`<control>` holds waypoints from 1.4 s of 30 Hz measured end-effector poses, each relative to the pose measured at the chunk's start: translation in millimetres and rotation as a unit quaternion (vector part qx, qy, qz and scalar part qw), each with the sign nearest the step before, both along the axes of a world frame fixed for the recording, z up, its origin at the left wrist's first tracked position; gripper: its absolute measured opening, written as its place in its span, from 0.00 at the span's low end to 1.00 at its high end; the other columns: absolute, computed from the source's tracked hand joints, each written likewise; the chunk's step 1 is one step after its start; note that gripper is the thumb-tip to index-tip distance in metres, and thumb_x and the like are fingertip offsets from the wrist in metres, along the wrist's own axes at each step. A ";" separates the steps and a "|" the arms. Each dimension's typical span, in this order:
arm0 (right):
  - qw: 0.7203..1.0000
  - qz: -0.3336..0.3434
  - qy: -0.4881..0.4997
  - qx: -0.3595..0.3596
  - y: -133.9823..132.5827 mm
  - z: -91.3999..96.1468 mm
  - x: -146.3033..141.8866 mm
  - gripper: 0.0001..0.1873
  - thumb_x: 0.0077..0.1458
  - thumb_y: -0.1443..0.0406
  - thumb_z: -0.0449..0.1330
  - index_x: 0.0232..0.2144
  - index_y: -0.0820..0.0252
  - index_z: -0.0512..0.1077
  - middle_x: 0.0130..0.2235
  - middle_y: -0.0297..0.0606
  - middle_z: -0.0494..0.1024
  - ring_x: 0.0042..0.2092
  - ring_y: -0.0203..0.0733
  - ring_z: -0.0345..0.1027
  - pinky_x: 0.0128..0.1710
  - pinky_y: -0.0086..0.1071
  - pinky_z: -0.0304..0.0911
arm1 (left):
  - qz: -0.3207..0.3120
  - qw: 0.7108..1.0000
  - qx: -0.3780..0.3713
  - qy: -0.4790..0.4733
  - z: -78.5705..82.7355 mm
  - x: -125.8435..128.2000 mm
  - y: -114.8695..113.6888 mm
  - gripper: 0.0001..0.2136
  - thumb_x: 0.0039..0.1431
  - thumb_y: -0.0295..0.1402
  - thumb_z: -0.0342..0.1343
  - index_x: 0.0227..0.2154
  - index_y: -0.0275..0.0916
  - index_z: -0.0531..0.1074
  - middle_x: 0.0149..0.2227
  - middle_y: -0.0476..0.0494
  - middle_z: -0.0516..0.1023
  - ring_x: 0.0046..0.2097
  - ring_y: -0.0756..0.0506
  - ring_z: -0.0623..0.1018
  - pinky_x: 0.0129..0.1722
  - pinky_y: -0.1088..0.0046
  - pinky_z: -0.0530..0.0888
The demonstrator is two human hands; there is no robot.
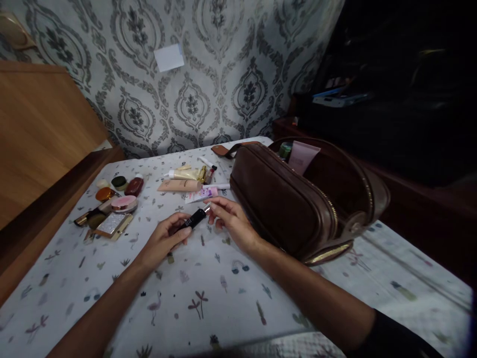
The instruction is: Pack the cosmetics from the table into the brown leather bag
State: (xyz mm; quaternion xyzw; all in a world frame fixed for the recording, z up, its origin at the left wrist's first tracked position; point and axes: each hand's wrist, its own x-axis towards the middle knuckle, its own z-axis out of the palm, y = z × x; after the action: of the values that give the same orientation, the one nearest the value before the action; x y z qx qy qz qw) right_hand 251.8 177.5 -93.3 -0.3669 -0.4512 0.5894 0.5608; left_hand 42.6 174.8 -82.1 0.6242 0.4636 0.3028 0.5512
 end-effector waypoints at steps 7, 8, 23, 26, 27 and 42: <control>0.999 -0.014 -0.044 -0.009 3.7 -3.0 -0.5 0.21 0.47 0.49 0.68 0.36 0.57 0.74 0.24 0.30 0.70 0.25 0.35 0.62 0.21 0.28 0.53 | 0.017 0.998 0.053 0.011 2.2 2.6 -1.3 0.19 0.54 0.44 0.66 0.45 0.40 0.76 0.32 0.50 0.72 0.31 0.51 0.69 0.31 0.76 0.66; 0.999 -0.019 -0.045 -0.011 4.4 -3.4 -0.2 0.21 0.47 0.48 0.68 0.35 0.57 0.74 0.23 0.29 0.69 0.24 0.34 0.61 0.21 0.28 0.53 | 0.016 0.998 0.052 0.012 2.2 2.7 -1.6 0.19 0.54 0.44 0.65 0.45 0.40 0.76 0.32 0.50 0.72 0.31 0.50 0.69 0.31 0.76 0.66; 0.995 -0.038 -0.081 -0.032 5.7 -6.9 0.7 0.31 0.44 0.37 0.66 0.20 0.56 0.64 0.20 0.30 0.66 0.21 0.33 0.56 0.21 0.30 0.52 | 0.005 0.984 0.152 0.090 7.1 4.7 -7.3 0.17 0.56 0.42 0.63 0.45 0.40 0.76 0.38 0.46 0.79 0.40 0.44 0.76 0.41 0.70 0.71; 0.996 -0.036 -0.076 -0.041 5.4 -6.4 0.8 0.32 0.48 0.34 0.61 0.23 0.56 0.66 0.24 0.34 0.70 0.23 0.36 0.60 0.21 0.31 0.53 | 0.001 0.986 0.144 0.086 6.6 3.4 -7.0 0.17 0.57 0.43 0.62 0.46 0.40 0.76 0.41 0.45 0.79 0.42 0.43 0.76 0.43 0.69 0.71; 0.996 -0.033 -0.074 -0.039 5.5 -6.2 0.8 0.32 0.49 0.34 0.59 0.24 0.56 0.67 0.25 0.35 0.70 0.23 0.36 0.61 0.21 0.31 0.53 | 0.000 0.986 0.143 0.083 6.1 2.8 -6.6 0.17 0.57 0.43 0.62 0.46 0.40 0.75 0.41 0.45 0.80 0.43 0.42 0.76 0.44 0.69 0.71; 0.999 -0.026 -0.044 0.008 3.1 -4.9 2.8 0.18 0.49 0.53 0.67 0.39 0.55 0.75 0.29 0.32 0.71 0.30 0.37 0.65 0.25 0.29 0.56 | 0.012 0.990 0.128 0.061 5.2 0.3 -3.3 0.17 0.57 0.44 0.63 0.45 0.40 0.76 0.40 0.46 0.80 0.42 0.44 0.76 0.43 0.70 0.71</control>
State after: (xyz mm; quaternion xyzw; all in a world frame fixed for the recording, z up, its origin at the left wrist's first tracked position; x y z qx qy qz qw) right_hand 254.5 180.6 -98.2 -0.3996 -0.4706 0.5544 0.5581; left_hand 42.9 171.5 -76.9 0.7016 0.4611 0.3271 0.4338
